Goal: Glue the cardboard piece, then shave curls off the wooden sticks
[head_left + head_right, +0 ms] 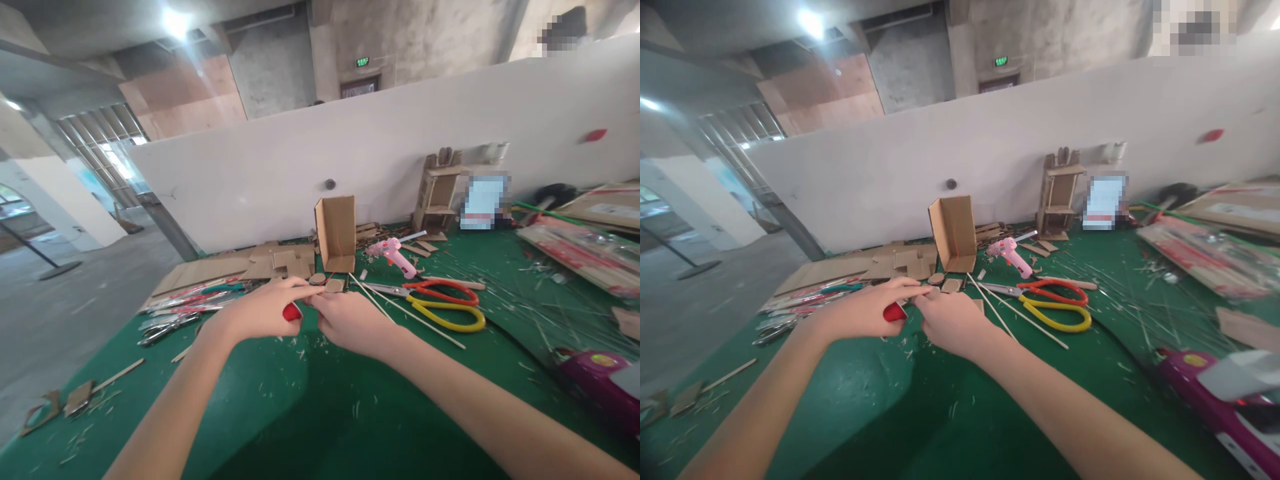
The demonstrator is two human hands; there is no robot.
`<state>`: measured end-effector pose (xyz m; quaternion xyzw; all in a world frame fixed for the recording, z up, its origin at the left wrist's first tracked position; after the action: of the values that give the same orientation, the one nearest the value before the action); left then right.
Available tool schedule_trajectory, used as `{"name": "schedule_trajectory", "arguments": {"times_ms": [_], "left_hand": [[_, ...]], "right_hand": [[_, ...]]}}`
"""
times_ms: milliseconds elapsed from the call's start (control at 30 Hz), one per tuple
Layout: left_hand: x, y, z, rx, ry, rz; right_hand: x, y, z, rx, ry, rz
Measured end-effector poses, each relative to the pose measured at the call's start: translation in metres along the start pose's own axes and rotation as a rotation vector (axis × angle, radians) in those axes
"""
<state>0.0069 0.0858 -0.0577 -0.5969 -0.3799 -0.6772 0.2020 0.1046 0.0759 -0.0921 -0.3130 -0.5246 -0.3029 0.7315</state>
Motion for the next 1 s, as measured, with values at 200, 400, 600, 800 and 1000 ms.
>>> {"name": "schedule_trajectory", "arguments": {"times_ms": [200, 400, 600, 800, 1000], "left_hand": [[-0.003, 0.002, 0.009, -0.067, 0.04, -0.078], [-0.003, -0.006, 0.01, -0.019, 0.021, -0.19], [0.0, -0.02, 0.008, 0.077, 0.09, -0.36], [-0.002, -0.015, 0.007, 0.032, 0.023, -0.27], [-0.008, -0.015, 0.012, 0.007, -0.025, -0.251]], "right_hand": [[-0.005, -0.003, 0.0, 0.057, -0.05, -0.154], [-0.006, -0.001, 0.0, 0.019, -0.072, -0.181], [0.004, 0.001, 0.0, 0.003, -0.013, -0.187], [0.002, -0.005, -0.001, 0.079, -0.005, -0.208], [0.0, -0.007, -0.003, 0.115, 0.01, -0.212]]}}
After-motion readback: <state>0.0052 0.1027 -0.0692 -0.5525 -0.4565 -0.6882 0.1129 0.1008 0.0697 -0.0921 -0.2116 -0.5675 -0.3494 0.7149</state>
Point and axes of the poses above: each hand's wrist, its own z-axis towards the middle knuckle, its own x-axis out of the back of the hand, y = z × x, the point moved 7 cm from there along z, towards the middle knuckle, and after that the axes turned 3 degrees about -x, right-handed, at the moved point
